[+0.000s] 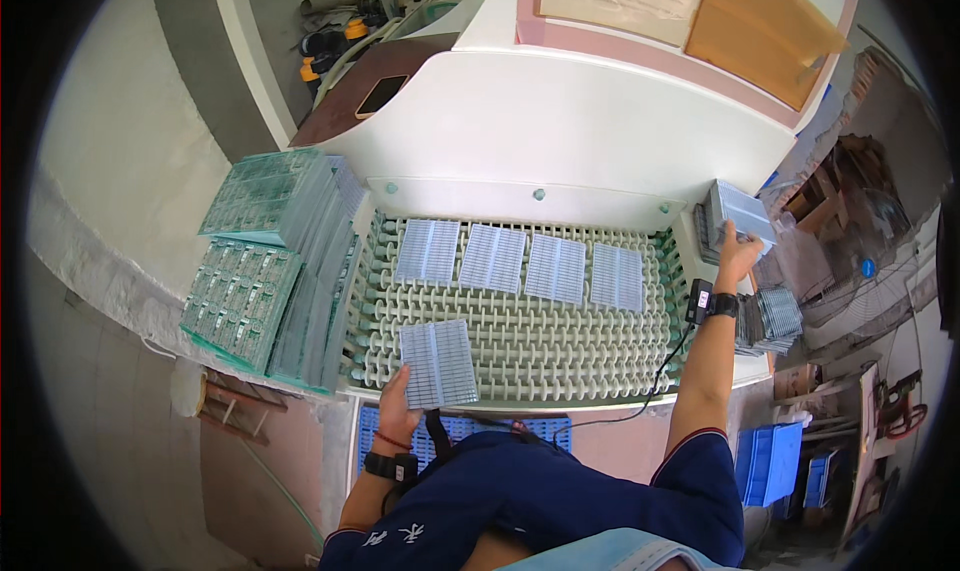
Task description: The person is loading circuit boards into a manufacturing machine or testing station.
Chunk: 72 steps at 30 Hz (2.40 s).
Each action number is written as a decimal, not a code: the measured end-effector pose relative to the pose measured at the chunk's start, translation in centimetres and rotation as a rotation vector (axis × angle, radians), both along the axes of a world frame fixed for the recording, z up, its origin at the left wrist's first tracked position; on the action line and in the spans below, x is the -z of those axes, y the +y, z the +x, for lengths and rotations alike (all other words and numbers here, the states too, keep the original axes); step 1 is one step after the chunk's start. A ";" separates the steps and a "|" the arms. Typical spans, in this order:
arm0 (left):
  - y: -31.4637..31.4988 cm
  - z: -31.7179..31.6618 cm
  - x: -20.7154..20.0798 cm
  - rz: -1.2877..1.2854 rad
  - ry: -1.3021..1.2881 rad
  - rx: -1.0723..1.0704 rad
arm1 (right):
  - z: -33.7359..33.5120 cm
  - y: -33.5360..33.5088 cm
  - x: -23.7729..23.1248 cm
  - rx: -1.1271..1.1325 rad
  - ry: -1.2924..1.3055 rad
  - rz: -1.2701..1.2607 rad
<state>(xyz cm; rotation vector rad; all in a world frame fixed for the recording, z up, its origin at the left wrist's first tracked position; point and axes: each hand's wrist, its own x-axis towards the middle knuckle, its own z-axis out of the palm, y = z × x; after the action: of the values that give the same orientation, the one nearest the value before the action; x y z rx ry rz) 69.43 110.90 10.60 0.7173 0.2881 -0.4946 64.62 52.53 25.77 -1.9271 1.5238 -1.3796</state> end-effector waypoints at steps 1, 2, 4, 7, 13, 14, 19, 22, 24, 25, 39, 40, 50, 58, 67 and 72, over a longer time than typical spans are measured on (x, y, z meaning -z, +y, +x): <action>0.1 -0.1 0.0 0.007 -0.009 -0.002 | -0.3 -1.1 0.8 0.017 -0.083 -0.033; 0.2 -0.3 0.0 0.005 -0.008 -0.012 | -0.7 -2.4 1.8 0.033 -0.167 -0.066; 0.6 -0.6 -0.2 0.015 -0.002 -0.014 | -2.2 -6.2 4.3 0.045 -0.223 -0.117; 1.1 -0.7 0.6 0.018 -0.004 -0.026 | -2.9 -9.3 5.6 -0.029 -0.314 -0.078; 1.4 -0.7 0.6 0.008 -0.031 -0.058 | 0.8 -2.8 0.6 0.032 -0.142 -0.012; 1.6 -0.7 0.7 0.010 -0.031 -0.065 | 1.0 -1.0 -0.7 0.002 -0.163 0.088; 1.7 -0.5 0.1 0.041 0.025 -0.101 | -0.1 -0.7 -1.4 -0.080 -0.252 0.214; 2.7 -0.4 0.3 0.066 0.028 -0.125 | -1.3 -4.6 1.3 -0.152 -0.585 0.187; 3.3 -0.8 -0.4 0.096 0.035 -0.151 | -1.3 -5.1 1.6 -0.270 -0.676 0.284; 3.9 -0.9 -0.9 0.132 0.036 -0.164 | -1.3 -5.1 1.7 -0.372 -0.773 0.387; 4.9 0.6 -2.2 1.716 -0.996 -0.122 | -2.3 -12.4 4.0 -0.367 -0.916 0.672; 4.8 0.8 -2.3 1.712 -1.115 0.075 | -2.8 -12.4 3.7 -0.349 -0.904 0.654; 5.4 2.5 -0.8 1.673 -1.381 0.558 | -5.5 -7.4 5.2 -0.500 -0.804 0.520; 5.7 4.5 -2.3 1.646 -1.421 0.715 | -4.1 17.6 9.8 -0.893 -0.297 0.458; 4.1 4.2 -2.8 1.556 -1.399 0.630 | -2.2 31.0 14.6 -1.283 0.160 0.988; 2.3 3.8 -3.6 1.442 -1.470 0.619 | -2.8 30.8 15.3 -1.185 0.254 0.693</action>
<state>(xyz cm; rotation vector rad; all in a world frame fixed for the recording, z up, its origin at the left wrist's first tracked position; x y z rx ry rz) 73.22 113.18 14.15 2.3810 -1.1462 -0.1374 61.78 83.37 10.48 -1.9332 0.5077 -0.0785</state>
